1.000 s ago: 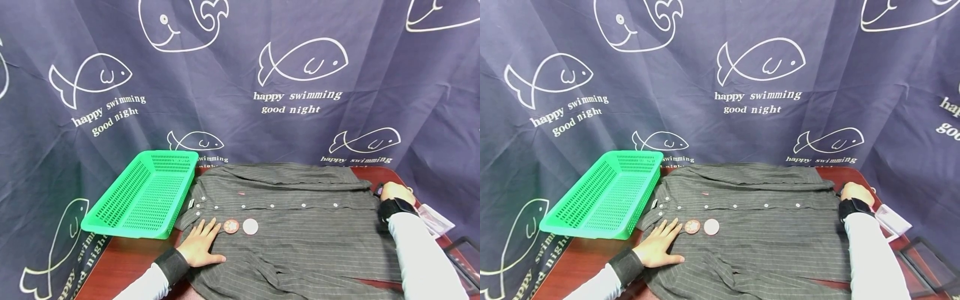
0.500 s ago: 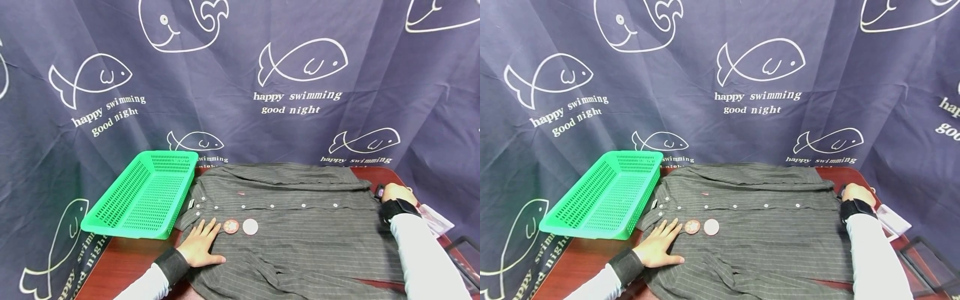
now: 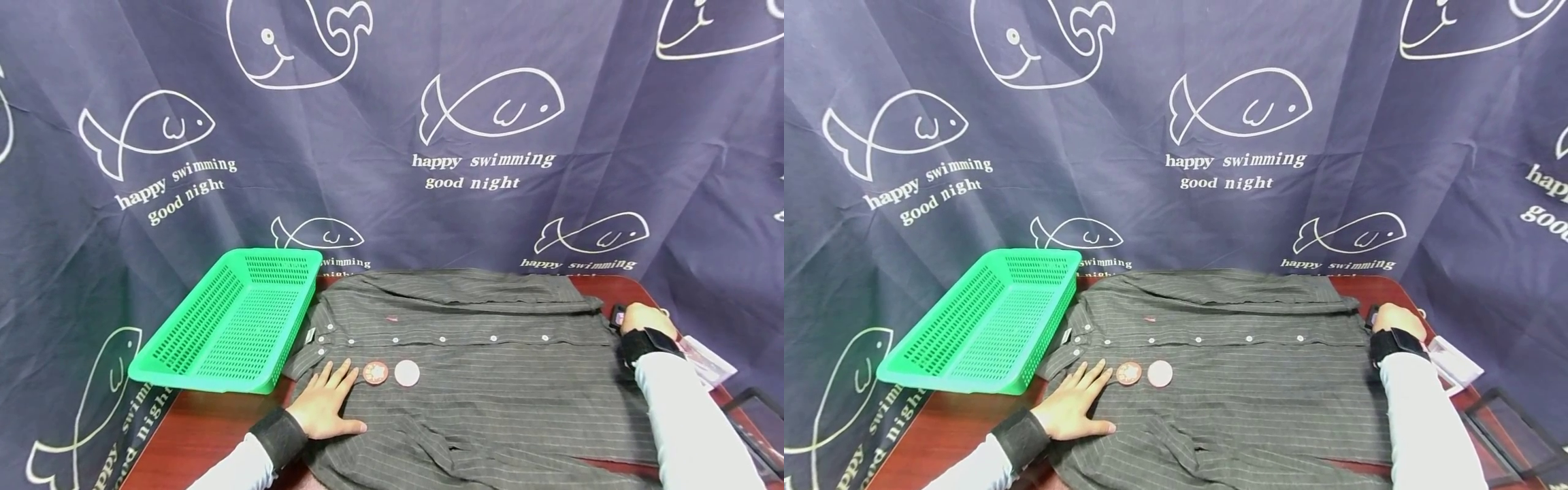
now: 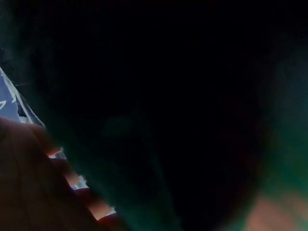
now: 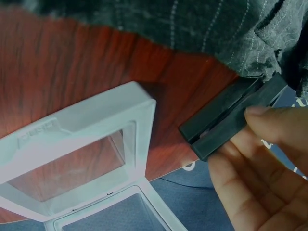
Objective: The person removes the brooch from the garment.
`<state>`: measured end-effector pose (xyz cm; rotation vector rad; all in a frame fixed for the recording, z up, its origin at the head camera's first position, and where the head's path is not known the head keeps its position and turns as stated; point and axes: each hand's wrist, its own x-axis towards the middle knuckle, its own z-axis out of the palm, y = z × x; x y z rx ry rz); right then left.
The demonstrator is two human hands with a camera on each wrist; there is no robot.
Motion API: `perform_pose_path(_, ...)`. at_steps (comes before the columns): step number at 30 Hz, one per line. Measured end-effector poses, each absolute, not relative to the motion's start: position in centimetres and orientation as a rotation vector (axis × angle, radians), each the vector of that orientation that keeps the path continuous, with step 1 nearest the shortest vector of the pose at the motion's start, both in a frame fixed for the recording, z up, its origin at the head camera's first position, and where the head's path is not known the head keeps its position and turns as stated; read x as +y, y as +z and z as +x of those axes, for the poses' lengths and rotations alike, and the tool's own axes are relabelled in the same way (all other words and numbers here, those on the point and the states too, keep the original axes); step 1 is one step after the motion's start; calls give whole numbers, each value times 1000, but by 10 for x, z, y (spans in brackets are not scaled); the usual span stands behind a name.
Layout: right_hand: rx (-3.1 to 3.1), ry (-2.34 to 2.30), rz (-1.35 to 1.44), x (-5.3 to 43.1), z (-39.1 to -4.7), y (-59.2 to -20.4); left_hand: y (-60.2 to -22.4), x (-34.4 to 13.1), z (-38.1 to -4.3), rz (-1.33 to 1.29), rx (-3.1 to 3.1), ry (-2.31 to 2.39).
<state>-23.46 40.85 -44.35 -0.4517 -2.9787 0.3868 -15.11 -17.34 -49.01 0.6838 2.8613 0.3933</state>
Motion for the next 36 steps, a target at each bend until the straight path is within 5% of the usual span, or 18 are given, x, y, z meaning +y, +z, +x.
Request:
perform_pose_path(17,-2878,473,-255,407,-244,-439,-485,-171,-151,666,2852,367)
perform_pose_path(36,-2590,812,229,283,-240,-396,-480,-168,-150,645,2836,347)
